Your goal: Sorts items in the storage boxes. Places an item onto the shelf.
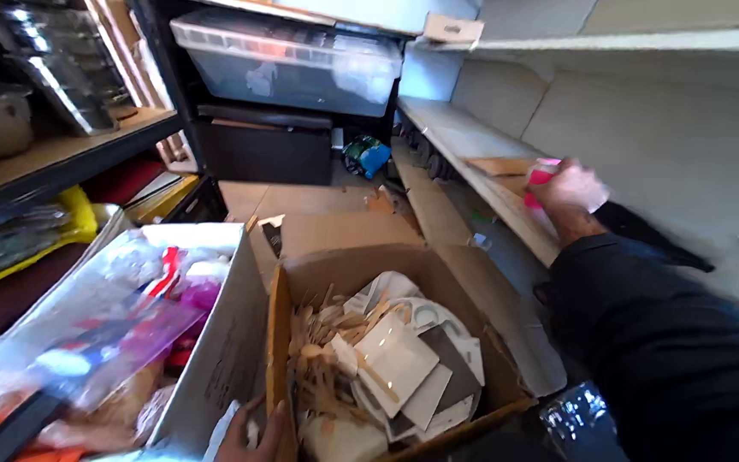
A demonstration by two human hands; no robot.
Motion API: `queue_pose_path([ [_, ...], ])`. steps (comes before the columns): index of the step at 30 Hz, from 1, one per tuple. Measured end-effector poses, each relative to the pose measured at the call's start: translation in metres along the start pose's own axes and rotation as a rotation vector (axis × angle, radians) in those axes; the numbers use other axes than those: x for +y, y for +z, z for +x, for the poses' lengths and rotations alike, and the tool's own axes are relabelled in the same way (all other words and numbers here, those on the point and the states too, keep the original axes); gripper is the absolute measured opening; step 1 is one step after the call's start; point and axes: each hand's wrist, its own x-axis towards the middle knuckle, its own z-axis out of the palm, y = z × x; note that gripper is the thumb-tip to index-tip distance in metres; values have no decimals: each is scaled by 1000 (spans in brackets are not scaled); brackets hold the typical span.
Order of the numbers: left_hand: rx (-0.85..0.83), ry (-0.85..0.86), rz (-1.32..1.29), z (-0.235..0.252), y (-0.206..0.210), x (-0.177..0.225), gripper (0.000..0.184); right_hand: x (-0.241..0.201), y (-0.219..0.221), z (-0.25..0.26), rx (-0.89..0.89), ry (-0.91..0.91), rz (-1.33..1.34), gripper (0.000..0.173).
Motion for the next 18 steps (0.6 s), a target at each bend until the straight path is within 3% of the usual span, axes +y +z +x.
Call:
queue_pose_path([
  [1,13,-18,3,-2,-2,-1,51,-3,3,-3,-19,-30,-25,74],
  [3,59,-31,5,-1,-1,-5,49,6,33,0,199,-126,38,71],
  [5,74,-28,-16,1,6,-4,49,2,24,5,96,19,-31,77],
  [6,72,-34,-19,1,6,-4,48,8,33,12,139,31,-38,80],
  [9,84,-33,-8,2,6,-7,50,24,66,29,325,-62,-5,87],
  [12,98,-26,-6,2,7,-8,49,13,54,17,410,-129,55,92],
  [14,97,-32,-12,3,8,-8,49,-5,49,-2,447,-304,190,84],
  [16,97,-34,-17,3,9,-7,48,-31,64,-41,224,-472,305,69],
  [18,97,-44,-15,2,10,-6,47,-49,111,-90,-291,-568,300,62],
])
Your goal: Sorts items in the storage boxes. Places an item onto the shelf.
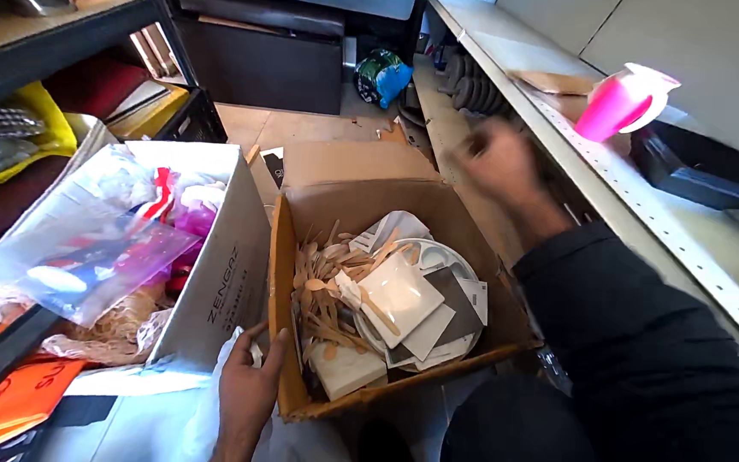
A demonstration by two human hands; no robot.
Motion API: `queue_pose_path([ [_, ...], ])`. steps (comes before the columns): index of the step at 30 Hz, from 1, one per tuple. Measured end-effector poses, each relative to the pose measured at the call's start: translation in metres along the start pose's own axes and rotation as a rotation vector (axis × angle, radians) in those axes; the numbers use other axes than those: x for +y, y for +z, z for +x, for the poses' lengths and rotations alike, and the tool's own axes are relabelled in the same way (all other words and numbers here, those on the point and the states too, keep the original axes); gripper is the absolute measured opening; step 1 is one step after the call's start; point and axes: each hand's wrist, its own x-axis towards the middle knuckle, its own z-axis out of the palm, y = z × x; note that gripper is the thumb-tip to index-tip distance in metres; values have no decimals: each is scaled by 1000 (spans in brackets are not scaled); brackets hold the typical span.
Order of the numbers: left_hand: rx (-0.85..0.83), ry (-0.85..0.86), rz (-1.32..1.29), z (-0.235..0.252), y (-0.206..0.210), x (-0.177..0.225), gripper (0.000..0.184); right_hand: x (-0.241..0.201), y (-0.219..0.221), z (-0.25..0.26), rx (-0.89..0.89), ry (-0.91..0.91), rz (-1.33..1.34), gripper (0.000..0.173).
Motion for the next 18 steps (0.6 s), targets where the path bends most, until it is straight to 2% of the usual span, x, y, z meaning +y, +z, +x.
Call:
queue_pose_path([
  [2,-12,-27,14,-2,-1,3,47,4,85,-32,-515,41,-57,66],
  [3,-22,-36,21,-2,-2,4,48,7,118,-52,-715,66,-168,68],
  [4,-20,-39,30,-1,-3,4,48,11,141,-70,-835,88,-263,69],
  [6,-10,-45,35,1,-3,4,47,21,172,-92,-856,115,-400,67],
  [8,-16,-48,24,0,-4,2,45,24,182,-99,-790,127,-424,55],
  [10,-22,-40,9,-1,-2,2,44,21,181,-99,-773,149,-348,41],
  [13,-21,-36,6,-1,-2,4,45,24,185,-98,-883,176,-80,42],
  [16,-22,-38,2,1,-1,4,46,7,168,-94,-903,12,-11,33],
  [18,-21,-28,-3,0,-1,1,48,-9,139,-88,-795,-34,-44,40],
])
